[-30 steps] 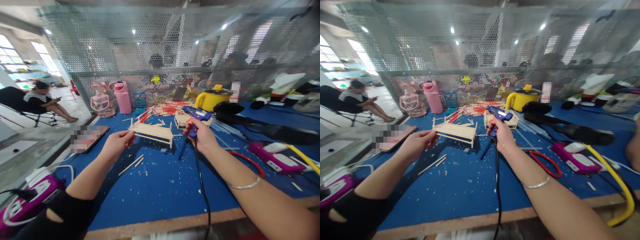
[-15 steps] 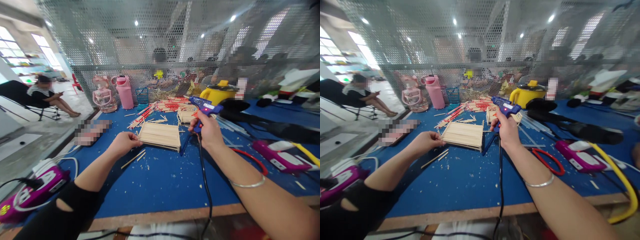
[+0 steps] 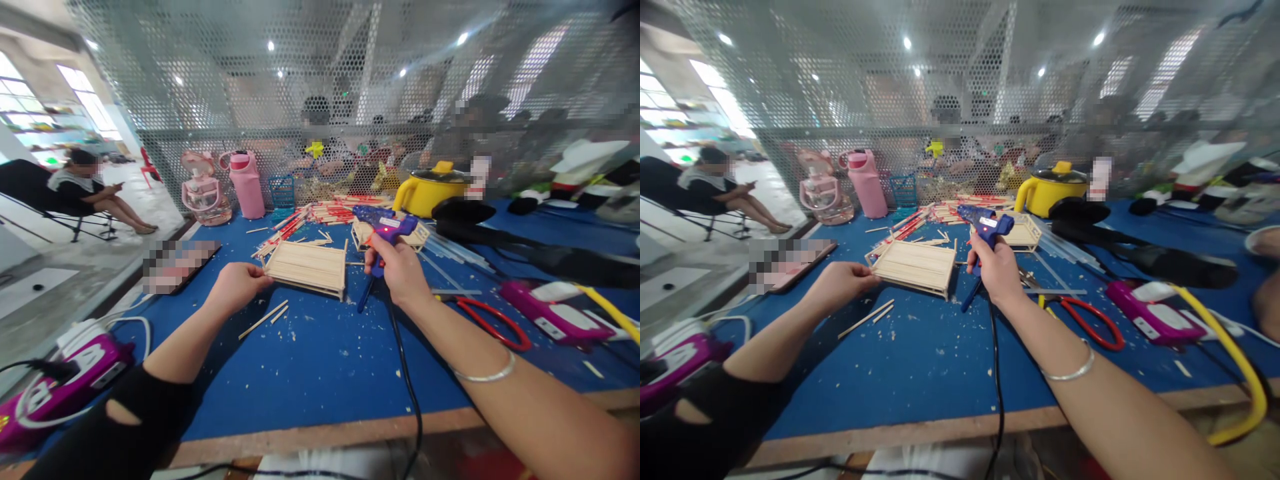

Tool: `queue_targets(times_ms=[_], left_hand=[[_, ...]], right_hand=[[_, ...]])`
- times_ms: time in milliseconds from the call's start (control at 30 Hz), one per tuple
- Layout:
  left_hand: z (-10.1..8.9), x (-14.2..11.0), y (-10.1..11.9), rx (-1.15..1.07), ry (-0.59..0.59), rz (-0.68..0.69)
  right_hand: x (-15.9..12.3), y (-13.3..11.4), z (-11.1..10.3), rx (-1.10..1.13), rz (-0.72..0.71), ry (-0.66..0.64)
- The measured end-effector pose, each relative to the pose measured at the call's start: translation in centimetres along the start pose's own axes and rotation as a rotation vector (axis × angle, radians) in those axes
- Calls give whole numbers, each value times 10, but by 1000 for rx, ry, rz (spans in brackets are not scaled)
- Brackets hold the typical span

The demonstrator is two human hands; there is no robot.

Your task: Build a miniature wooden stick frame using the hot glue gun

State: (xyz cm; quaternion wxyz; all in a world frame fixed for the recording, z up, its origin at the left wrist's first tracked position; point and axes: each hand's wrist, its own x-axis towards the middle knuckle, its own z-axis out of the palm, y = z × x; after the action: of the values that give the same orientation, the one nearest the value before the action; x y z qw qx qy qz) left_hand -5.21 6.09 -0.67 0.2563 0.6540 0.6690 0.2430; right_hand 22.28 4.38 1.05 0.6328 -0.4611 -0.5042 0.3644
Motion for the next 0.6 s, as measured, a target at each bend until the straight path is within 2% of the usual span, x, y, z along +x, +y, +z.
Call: queue_targets(times_ms=[133,233,333,400,433,467,500,533,600], left_hand=[[-3,-3,2,36,-44,27],[-16,-9,9,89,26,52],[-26,-23,25,144,254,123],[-25,-36,37,92,448,248],[-20,-42,42,17,507,313],[-14,-48,47,-46,514,384],[-6,-54,49,-79,467,464],[2,-58,51,-70,376,545],[19,-62,52,16,160,678]], right_hand=[[0,3,-2,-8,-71,-43],[-5,3,-1,-34,-135,-82],[-16,0,3,-95,-200,-86],[-27,-2,8,-177,-257,-89],[-32,-3,11,-215,-288,-109],[-36,-4,14,-242,-319,-145],[-39,-6,17,-250,-345,-186],[-40,-7,20,-235,-355,-214],[-39,-9,22,-155,-277,-180]])
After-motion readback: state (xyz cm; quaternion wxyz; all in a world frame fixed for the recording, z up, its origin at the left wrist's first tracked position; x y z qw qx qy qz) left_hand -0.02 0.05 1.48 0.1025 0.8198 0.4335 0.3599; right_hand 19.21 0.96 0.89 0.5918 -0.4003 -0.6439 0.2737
